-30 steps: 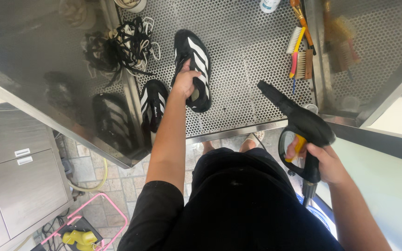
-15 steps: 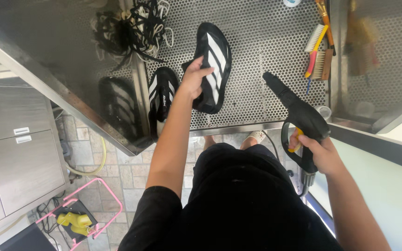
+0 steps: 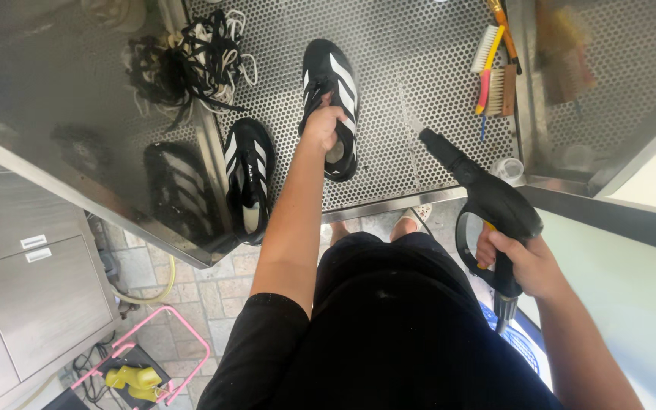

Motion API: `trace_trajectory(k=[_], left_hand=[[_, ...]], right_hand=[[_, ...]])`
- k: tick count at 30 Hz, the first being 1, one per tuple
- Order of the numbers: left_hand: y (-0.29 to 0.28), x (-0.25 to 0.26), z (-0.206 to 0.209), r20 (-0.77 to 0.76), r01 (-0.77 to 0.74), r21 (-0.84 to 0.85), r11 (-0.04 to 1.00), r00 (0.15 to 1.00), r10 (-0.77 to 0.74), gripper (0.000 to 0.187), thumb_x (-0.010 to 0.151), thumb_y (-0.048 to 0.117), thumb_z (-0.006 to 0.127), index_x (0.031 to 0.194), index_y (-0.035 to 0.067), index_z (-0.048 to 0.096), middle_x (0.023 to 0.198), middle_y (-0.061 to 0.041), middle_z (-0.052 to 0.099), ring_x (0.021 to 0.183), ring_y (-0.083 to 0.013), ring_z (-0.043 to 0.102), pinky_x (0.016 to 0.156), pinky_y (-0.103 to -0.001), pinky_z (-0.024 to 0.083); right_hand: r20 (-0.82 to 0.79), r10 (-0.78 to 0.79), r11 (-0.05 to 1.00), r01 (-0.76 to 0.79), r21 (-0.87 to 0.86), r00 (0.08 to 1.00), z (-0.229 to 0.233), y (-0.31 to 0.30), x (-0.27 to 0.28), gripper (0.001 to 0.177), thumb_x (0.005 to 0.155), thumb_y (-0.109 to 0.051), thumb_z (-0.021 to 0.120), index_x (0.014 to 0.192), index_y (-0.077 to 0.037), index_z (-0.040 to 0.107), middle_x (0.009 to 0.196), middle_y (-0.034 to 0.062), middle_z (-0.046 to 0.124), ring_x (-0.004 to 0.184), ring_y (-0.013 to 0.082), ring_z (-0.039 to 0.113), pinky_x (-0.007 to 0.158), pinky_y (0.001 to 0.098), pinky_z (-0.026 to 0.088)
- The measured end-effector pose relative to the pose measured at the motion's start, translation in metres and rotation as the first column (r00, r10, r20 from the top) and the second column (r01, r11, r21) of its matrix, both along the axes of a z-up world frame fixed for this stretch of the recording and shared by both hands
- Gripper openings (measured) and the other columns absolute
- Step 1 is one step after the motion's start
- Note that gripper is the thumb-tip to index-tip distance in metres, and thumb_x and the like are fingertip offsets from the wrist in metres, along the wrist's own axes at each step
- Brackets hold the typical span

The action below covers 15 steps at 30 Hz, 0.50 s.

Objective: The person cleans a pair of black athletic shoes by spraying them with water, scrubbing them with a yellow brush, and then submerging them in a sink of water to rinse them.

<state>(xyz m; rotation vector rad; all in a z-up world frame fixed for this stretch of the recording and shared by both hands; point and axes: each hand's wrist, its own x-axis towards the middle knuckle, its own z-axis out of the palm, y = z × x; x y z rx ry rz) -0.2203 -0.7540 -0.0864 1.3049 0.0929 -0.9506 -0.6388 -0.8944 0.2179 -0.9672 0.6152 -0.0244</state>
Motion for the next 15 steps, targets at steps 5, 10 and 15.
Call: trace_trajectory(k=[5, 10, 15], left_hand=[[0.000, -0.001, 0.019, -0.108, 0.016, -0.023, 1.000, 0.994, -0.018, 0.094, 0.064, -0.012, 0.053, 0.155, 0.010, 0.040, 0.152, -0.009, 0.046, 0.135, -0.0264, 0.043, 0.107, -0.033, 0.040], [-0.001, -0.004, 0.035, -0.114, -0.005, -0.019, 1.000, 0.993, 0.003, 0.092, 0.065, -0.016, 0.053, 0.153, 0.008, 0.042, 0.145, -0.008, 0.050, 0.125, -0.0244, 0.049, 0.098, -0.033, 0.045], [-0.001, -0.005, 0.038, -0.128, 0.004, -0.036, 0.999, 0.992, -0.008, 0.090, 0.066, -0.016, 0.052, 0.152, 0.007, 0.043, 0.141, -0.008, 0.052, 0.119, -0.0231, 0.051, 0.094, -0.032, 0.046]], right_hand=[[0.020, 0.019, 0.999, -0.019, -0.032, 1.000, 0.001, -0.002, 0.001, 0.020, 0.098, -0.018, 0.059, 0.096, 0.001, 0.054, 0.072, 0.0062, 0.050, 0.067, 0.0170, 0.050, 0.063, 0.0354, 0.046], [0.039, 0.027, 0.999, -0.025, -0.037, 0.999, 0.003, -0.001, 0.001, 0.020, 0.099, -0.018, 0.059, 0.094, 0.001, 0.054, 0.072, 0.0062, 0.050, 0.066, 0.0169, 0.050, 0.062, 0.0352, 0.047], [0.021, 0.029, 0.997, -0.027, -0.067, 0.999, 0.006, -0.001, 0.003, 0.019, 0.098, -0.018, 0.059, 0.093, 0.000, 0.054, 0.072, 0.0064, 0.050, 0.066, 0.0171, 0.050, 0.063, 0.0355, 0.047]])
